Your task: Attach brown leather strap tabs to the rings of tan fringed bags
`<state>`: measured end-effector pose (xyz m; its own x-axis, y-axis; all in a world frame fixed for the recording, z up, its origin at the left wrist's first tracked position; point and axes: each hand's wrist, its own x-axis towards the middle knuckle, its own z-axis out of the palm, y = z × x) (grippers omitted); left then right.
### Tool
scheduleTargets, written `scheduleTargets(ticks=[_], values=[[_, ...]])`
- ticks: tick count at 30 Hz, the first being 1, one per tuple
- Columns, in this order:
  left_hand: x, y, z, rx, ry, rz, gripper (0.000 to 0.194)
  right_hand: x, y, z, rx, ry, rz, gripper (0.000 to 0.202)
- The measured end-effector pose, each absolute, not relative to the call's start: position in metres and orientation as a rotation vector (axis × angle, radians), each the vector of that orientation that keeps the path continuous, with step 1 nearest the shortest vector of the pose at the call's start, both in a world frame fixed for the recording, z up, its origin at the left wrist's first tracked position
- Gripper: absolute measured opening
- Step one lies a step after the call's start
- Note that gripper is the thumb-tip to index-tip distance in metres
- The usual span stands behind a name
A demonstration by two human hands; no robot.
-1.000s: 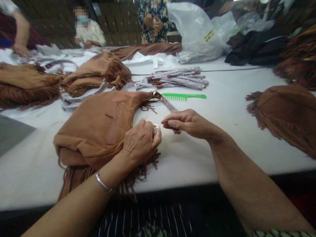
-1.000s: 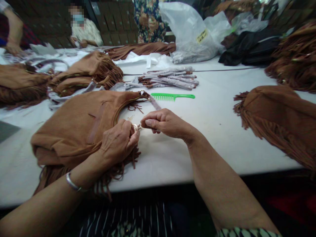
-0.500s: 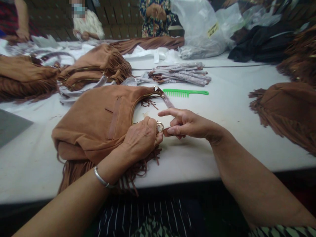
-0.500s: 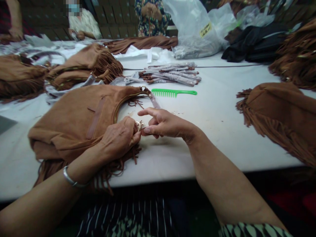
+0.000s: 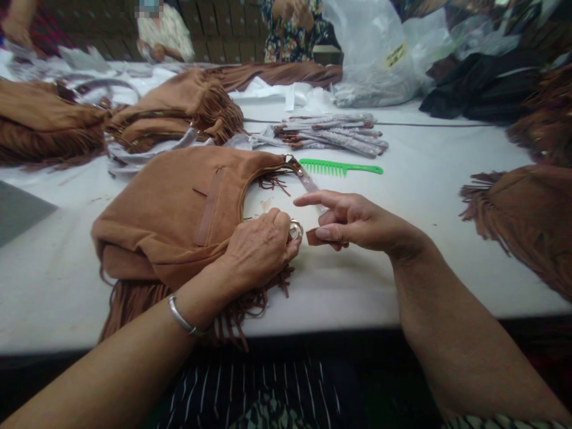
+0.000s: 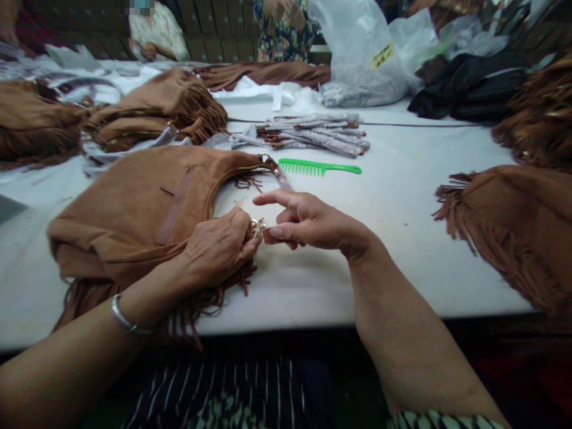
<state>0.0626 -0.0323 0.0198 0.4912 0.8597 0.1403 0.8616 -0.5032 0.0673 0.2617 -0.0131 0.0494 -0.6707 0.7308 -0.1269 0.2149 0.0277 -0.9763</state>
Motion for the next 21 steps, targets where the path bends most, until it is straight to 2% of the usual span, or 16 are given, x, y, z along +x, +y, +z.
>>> scheduleTargets(ticks=[5,16,21], values=[[0.062,-0.032,0.017,-2.7,-1.512,-0.246,0.019,0.259,-0.013,0.043,-0.957,-1.949,1.706,0.073],[0.06,-0.034,0.018,-2.709,-1.479,-0.232,0.02,0.254,-0.014,0.044,-0.88,-1.857,1.742,0.062],[0.062,-0.036,0.017,-2.658,-1.491,-0.262,0.02,0.25,-0.014,0.042,-0.885,-1.83,1.606,0.059]])
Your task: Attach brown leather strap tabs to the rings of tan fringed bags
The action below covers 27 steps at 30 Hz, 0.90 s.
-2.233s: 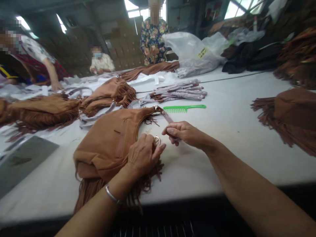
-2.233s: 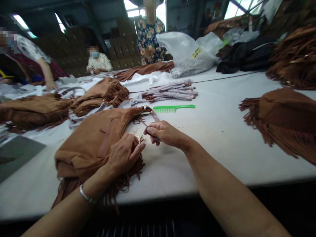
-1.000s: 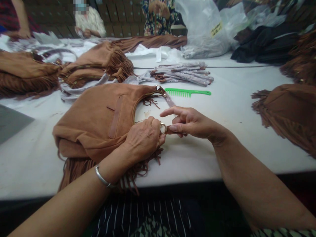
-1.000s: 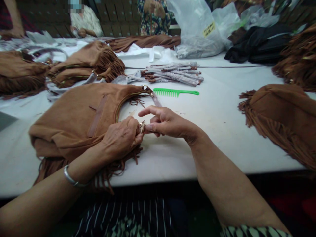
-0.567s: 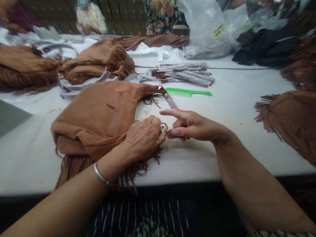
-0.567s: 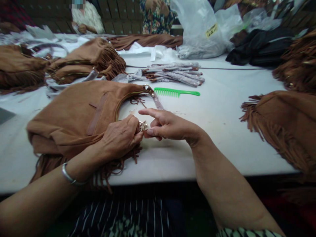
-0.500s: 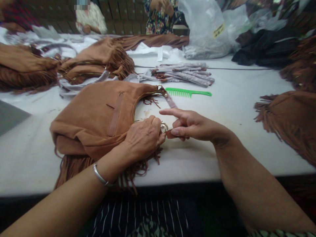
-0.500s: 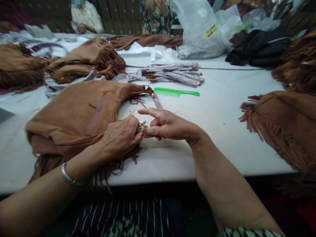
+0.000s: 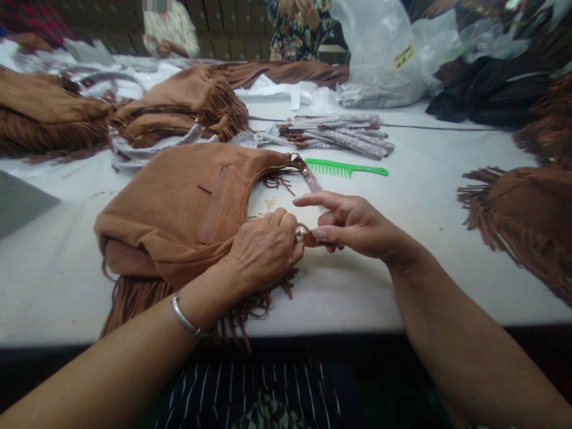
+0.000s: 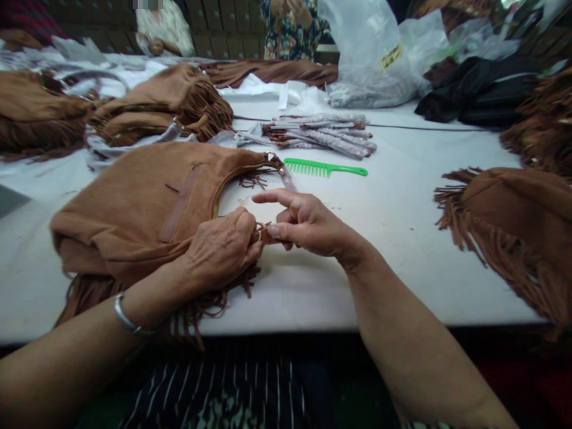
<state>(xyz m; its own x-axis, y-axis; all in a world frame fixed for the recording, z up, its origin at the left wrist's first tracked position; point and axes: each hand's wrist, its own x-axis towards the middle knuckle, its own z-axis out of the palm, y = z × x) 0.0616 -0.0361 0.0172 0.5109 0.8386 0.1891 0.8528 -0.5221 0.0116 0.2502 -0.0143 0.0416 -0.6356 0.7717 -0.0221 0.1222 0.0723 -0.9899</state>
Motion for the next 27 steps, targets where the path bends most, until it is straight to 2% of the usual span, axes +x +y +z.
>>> scheduleTargets(ticks=[6,16,23,27], values=[[0.062,-0.037,0.015,-2.639,-1.457,-0.349,0.023,0.244,-0.013,0.04,-0.929,-1.699,1.537,0.059],[0.061,-0.039,0.02,-2.841,-1.198,-0.295,0.017,0.252,-0.003,0.037,-0.847,-1.738,1.786,0.053],[0.06,-0.039,0.021,-2.952,-1.115,-0.265,0.022,0.251,0.007,0.033,-0.713,-1.744,1.929,0.053],[0.057,-0.038,0.02,-3.018,-1.059,-0.28,0.014,0.25,0.011,0.029,-0.628,-1.74,2.002,0.046]])
